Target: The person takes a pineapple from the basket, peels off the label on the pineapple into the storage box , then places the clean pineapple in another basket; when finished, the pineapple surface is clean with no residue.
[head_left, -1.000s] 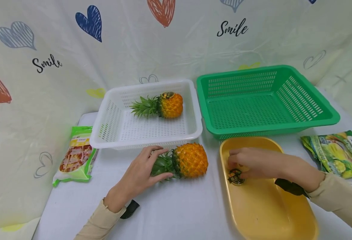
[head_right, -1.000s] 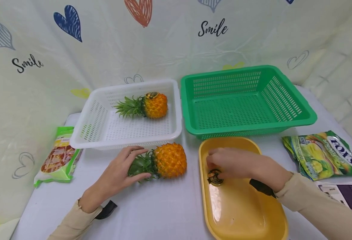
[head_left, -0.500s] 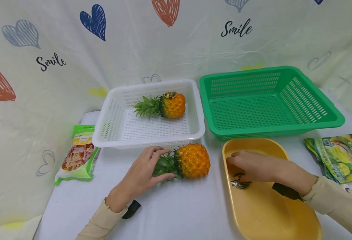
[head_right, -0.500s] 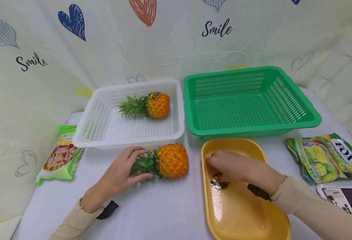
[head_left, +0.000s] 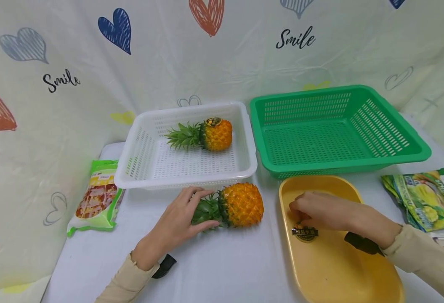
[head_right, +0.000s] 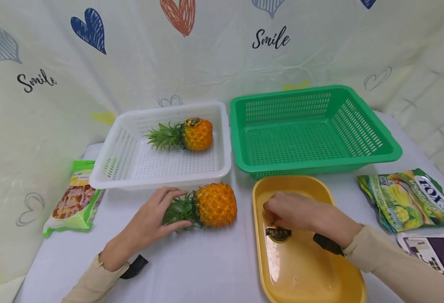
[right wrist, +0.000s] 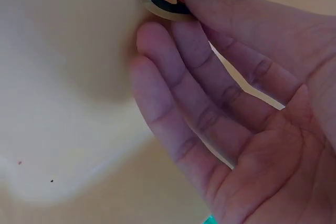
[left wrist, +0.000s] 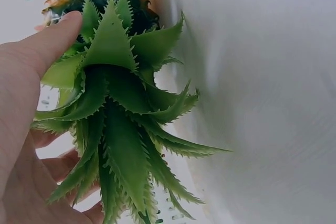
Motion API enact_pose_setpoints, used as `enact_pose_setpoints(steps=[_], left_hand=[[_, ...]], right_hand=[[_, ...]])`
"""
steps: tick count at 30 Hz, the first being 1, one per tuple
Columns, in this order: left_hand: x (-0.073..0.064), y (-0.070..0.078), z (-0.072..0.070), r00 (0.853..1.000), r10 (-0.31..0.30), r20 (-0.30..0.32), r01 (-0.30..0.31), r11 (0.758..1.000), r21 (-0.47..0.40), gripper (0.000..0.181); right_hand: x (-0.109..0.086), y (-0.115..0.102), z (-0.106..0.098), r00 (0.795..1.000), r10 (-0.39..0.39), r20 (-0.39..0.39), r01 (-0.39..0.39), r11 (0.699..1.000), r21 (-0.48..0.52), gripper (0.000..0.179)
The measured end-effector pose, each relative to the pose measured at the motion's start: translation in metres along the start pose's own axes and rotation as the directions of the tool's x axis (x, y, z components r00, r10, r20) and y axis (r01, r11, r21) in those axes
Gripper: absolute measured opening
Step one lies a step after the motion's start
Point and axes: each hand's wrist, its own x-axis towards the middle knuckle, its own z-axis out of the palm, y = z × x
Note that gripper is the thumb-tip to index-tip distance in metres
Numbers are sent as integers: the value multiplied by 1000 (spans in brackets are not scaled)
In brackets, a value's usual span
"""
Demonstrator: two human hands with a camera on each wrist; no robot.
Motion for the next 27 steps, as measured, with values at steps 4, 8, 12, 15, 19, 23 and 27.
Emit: enact_pose_setpoints(steps=[4,8,12,15,19,23,27], left_hand=[[-1,0,0,1000,10,-8,-10,1000,-3,76],[-1,0,0,1000,17,-13,-17,1000,-3,75],[-1,-1,1,1000,14,-8,-14,1000,-1,75],[-2,-1,2,1000,9,-3,-9,1000,-3,75],[-3,0,2,1000,9,5,-8,1000,-9,75],[-4,1,2,1000,3,19,-3,1000,-19,75],[-1,3,1,999,-5,37,6,999,-33,76]], right_hand=[[0,0,2,1000,19,-15,-19,999,-49,34],[-2,-1,0,997,62,-47,-67,993,-100,36],[-2,-6,-8,994,83,-70,-91,990,-109,31],[-3,-13,-17,995,51,-91,-62,991,-117,23],[-3,-25,-32,986,-38,-162,16,991,-133,21],[0,-39,-40,959,-114,-261,85,989,-120,26],[8,-50,-41,933,-162,-321,141,986,-86,40]])
